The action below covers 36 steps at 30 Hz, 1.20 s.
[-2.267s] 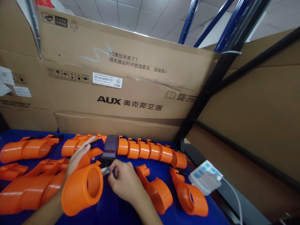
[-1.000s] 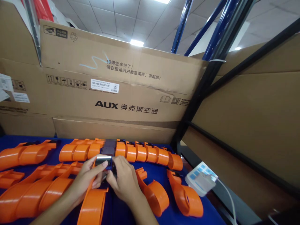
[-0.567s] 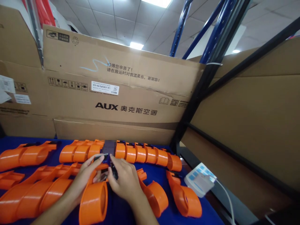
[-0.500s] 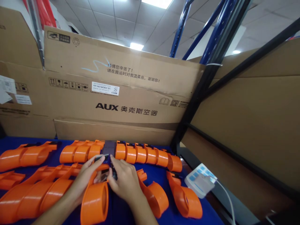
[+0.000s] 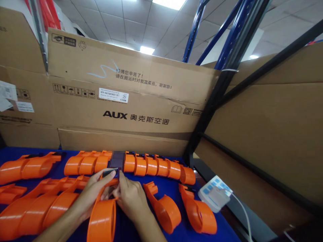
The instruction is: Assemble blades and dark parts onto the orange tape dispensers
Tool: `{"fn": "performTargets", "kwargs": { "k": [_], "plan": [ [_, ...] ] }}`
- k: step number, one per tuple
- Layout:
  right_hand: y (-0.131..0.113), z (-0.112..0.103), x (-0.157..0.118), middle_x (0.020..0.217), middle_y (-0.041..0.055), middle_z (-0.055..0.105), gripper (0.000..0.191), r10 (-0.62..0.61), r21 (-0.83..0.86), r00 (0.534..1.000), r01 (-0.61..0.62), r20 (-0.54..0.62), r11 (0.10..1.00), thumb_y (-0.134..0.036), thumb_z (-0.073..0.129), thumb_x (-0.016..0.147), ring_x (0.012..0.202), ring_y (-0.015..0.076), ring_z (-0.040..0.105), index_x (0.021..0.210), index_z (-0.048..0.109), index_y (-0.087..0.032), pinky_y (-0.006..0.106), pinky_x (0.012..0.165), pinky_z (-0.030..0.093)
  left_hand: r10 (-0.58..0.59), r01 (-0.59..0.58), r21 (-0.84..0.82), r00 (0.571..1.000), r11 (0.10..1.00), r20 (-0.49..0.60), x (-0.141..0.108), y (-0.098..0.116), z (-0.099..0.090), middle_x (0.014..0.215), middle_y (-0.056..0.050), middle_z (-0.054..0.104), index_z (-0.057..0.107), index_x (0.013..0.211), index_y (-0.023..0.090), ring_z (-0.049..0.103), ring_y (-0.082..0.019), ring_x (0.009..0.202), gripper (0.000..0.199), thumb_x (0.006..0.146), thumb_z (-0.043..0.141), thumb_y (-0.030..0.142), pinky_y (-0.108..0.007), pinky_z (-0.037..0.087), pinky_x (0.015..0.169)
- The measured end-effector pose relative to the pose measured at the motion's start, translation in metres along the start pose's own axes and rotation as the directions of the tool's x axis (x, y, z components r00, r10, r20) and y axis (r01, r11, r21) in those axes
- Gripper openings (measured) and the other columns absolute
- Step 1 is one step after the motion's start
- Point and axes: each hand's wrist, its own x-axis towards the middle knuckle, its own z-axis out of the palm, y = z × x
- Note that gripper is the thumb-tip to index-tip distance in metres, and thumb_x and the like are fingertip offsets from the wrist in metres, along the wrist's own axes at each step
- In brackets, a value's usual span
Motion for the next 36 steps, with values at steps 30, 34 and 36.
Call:
{"fn": "performTargets", "kwargs": {
  "k": [30, 34, 36],
  "plan": [
    [0.004, -0.041, 0.017, 0.081, 0.0052, 0.075, 0.031, 0.391, 0.488, 0.913, -0.291, -0.116, 0.823, -0.03, 0.04, 0.106, 0.065, 0.0177, 0.069, 0.097, 0.068, -0.019, 0.026, 0.062, 0.054, 0.028, -0.031, 0.068, 0.999, 0.997, 0.046, -0.008, 0.013, 0.001, 0.037, 0.013, 0.036, 0.07, 0.099, 0.019, 0.028, -0.006, 0.031, 0.044, 0.075, 0.083, 0.054, -0.019, 0.025, 0.037],
    [0.013, -0.037, 0.021, 0.075, 0.0034, 0.07, 0.023, 0.39, 0.333, 0.915, -0.337, -0.107, 0.881, -0.028, 0.051, 0.1, 0.067, 0.0187, 0.065, 0.09, 0.069, -0.019, 0.026, 0.061, 0.049, 0.039, -0.038, 0.056, 0.999, 0.998, -0.023, -0.007, 0.014, 0.0, 0.039, 0.01, 0.044, 0.07, 0.094, 0.019, 0.032, -0.007, 0.031, 0.045, 0.071, 0.085, 0.054, -0.021, 0.028, 0.038],
    [0.015, -0.031, 0.022, 0.071, 0.0017, 0.066, 0.019, 0.346, 0.273, 0.938, -0.326, -0.027, 0.905, -0.024, 0.055, 0.095, 0.064, 0.0172, 0.061, 0.08, 0.067, -0.019, 0.025, 0.058, 0.046, 0.045, -0.043, 0.054, 0.998, 0.998, -0.041, -0.007, 0.015, 0.0, 0.039, 0.01, 0.043, 0.069, 0.093, 0.02, 0.033, -0.007, 0.032, 0.044, 0.072, 0.085, 0.054, -0.021, 0.03, 0.039]
  ]
}}
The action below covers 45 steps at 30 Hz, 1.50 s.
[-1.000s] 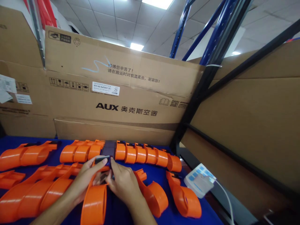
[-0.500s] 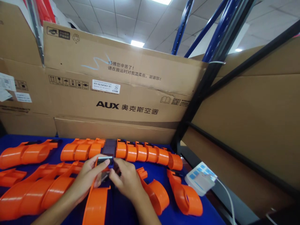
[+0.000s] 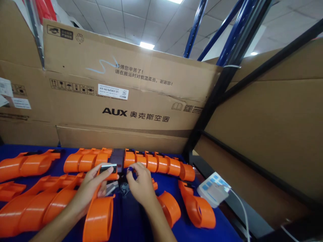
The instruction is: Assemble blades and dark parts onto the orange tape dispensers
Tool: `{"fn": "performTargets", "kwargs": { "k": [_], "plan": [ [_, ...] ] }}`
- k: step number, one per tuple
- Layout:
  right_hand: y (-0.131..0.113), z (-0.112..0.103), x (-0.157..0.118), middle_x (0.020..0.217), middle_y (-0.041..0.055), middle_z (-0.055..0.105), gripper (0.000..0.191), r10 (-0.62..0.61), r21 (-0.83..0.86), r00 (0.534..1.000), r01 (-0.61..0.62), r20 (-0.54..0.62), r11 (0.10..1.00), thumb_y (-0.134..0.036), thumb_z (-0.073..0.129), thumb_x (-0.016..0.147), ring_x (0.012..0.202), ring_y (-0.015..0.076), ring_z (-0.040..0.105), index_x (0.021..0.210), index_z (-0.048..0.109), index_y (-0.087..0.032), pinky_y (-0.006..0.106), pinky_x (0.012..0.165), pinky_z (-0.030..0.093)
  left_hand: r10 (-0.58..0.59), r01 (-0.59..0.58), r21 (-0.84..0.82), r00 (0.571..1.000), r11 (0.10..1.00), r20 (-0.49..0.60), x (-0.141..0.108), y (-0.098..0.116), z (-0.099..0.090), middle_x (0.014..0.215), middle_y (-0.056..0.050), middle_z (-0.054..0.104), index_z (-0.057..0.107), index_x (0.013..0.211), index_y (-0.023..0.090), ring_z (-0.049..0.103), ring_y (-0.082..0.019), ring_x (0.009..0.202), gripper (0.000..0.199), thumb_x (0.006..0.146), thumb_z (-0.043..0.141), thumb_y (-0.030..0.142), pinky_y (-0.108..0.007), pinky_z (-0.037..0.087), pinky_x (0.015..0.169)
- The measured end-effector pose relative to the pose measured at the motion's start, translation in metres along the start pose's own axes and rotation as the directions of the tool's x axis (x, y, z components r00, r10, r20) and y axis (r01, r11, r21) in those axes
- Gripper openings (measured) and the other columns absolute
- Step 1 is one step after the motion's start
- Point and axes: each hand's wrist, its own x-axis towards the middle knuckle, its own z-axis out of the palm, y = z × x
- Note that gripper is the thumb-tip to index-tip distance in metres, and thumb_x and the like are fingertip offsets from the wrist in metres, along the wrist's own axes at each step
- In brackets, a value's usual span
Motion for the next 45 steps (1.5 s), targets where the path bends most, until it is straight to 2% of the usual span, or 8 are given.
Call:
{"fn": "performTargets", "kwargs": {
  "k": [3, 9, 18, 24, 28, 34, 41, 45],
  "plan": [
    [0.002, 0.008, -0.002, 0.065, -0.0008, 0.062, 0.017, 0.001, -0.048, 0.993, 0.005, 0.121, 0.999, -0.019, 0.058, 0.09, 0.059, 0.0153, 0.057, 0.076, 0.068, -0.019, 0.023, 0.055, 0.042, 0.007, -0.007, 0.013, 1.0, 1.0, -0.001, 0.0, -0.001, -0.001, 0.039, 0.011, 0.04, 0.067, 0.093, 0.02, 0.034, -0.007, 0.034, 0.042, 0.075, 0.084, 0.053, -0.02, 0.031, 0.041],
    [0.003, 0.011, -0.006, 0.074, 0.0004, 0.071, 0.027, 0.041, 0.003, 0.983, -0.042, 0.18, 0.999, -0.022, 0.064, 0.091, 0.059, 0.0162, 0.062, 0.115, 0.073, -0.019, 0.024, 0.055, 0.046, 0.018, -0.018, 0.05, 1.0, 0.999, 0.011, 0.0, -0.005, -0.003, 0.041, 0.01, 0.042, 0.067, 0.1, 0.019, 0.036, -0.007, 0.035, 0.044, 0.078, 0.081, 0.055, -0.019, 0.032, 0.041],
    [0.003, 0.008, -0.004, 0.086, 0.0049, 0.073, 0.009, -0.037, -0.058, 0.984, 0.048, 0.175, 0.997, -0.017, 0.067, 0.087, 0.083, 0.0223, 0.068, 0.091, 0.075, -0.021, 0.032, 0.074, 0.054, 0.005, -0.004, 0.039, 1.0, 0.999, -0.015, 0.002, -0.007, -0.003, 0.04, 0.011, 0.039, 0.066, 0.093, 0.02, 0.035, -0.007, 0.035, 0.044, 0.074, 0.084, 0.055, -0.019, 0.031, 0.04],
    [0.003, 0.006, -0.005, 0.089, 0.0048, 0.07, 0.01, -0.099, -0.093, 0.974, 0.12, 0.202, 0.988, -0.015, 0.068, 0.086, 0.087, 0.0227, 0.065, 0.092, 0.072, -0.021, 0.035, 0.08, 0.052, 0.019, -0.018, 0.088, 1.0, 0.996, -0.008, 0.003, -0.008, -0.004, 0.04, 0.011, 0.039, 0.066, 0.095, 0.019, 0.035, -0.007, 0.035, 0.044, 0.076, 0.082, 0.056, -0.019, 0.031, 0.04],
    [-0.004, 0.003, -0.003, 0.089, 0.0056, 0.07, 0.012, -0.124, -0.033, 0.985, 0.129, 0.123, 0.991, -0.017, 0.061, 0.093, 0.089, 0.0234, 0.065, 0.097, 0.072, -0.022, 0.036, 0.082, 0.053, 0.018, -0.017, 0.137, 1.0, 0.99, -0.004, 0.004, -0.01, -0.004, 0.04, 0.01, 0.042, 0.067, 0.095, 0.019, 0.035, -0.007, 0.035, 0.046, 0.079, 0.078, 0.06, -0.019, 0.03, 0.04],
    [-0.017, -0.003, -0.004, 0.106, 0.0082, 0.073, 0.031, -0.193, 0.142, 0.98, 0.184, 0.054, 0.973, -0.025, 0.062, 0.098, 0.099, 0.0241, 0.068, 0.129, 0.066, -0.024, 0.038, 0.088, 0.057, 0.03, -0.028, 0.106, 0.999, 0.994, -0.015, 0.006, -0.014, -0.003, 0.042, 0.01, 0.042, 0.068, 0.092, 0.021, 0.032, -0.006, 0.034, 0.05, 0.08, 0.07, 0.069, -0.018, 0.026, 0.038],
    [-0.018, 0.001, -0.006, 0.109, 0.0082, 0.073, 0.025, -0.174, 0.195, 0.982, 0.157, 0.072, 0.968, -0.025, 0.062, 0.098, 0.103, 0.0236, 0.068, 0.121, 0.07, -0.025, 0.037, 0.091, 0.056, 0.028, -0.024, 0.099, 0.999, 0.995, -0.037, 0.003, -0.009, 0.0, 0.039, 0.008, 0.044, 0.067, 0.087, 0.02, 0.034, -0.007, 0.033, 0.053, 0.08, 0.067, 0.072, -0.019, 0.026, 0.038],
    [-0.018, 0.001, -0.007, 0.101, 0.0067, 0.075, 0.021, -0.111, 0.156, 0.994, 0.113, -0.021, 0.981, -0.025, 0.063, 0.097, 0.091, 0.0222, 0.069, 0.116, 0.071, -0.023, 0.035, 0.085, 0.056, 0.027, -0.027, -0.003, 0.997, 1.0, -0.074, 0.002, -0.008, -0.002, 0.035, 0.007, 0.044, 0.067, 0.077, 0.019, 0.036, -0.009, 0.031, 0.054, 0.077, 0.068, 0.074, -0.021, 0.028, 0.037]
  ]
}}
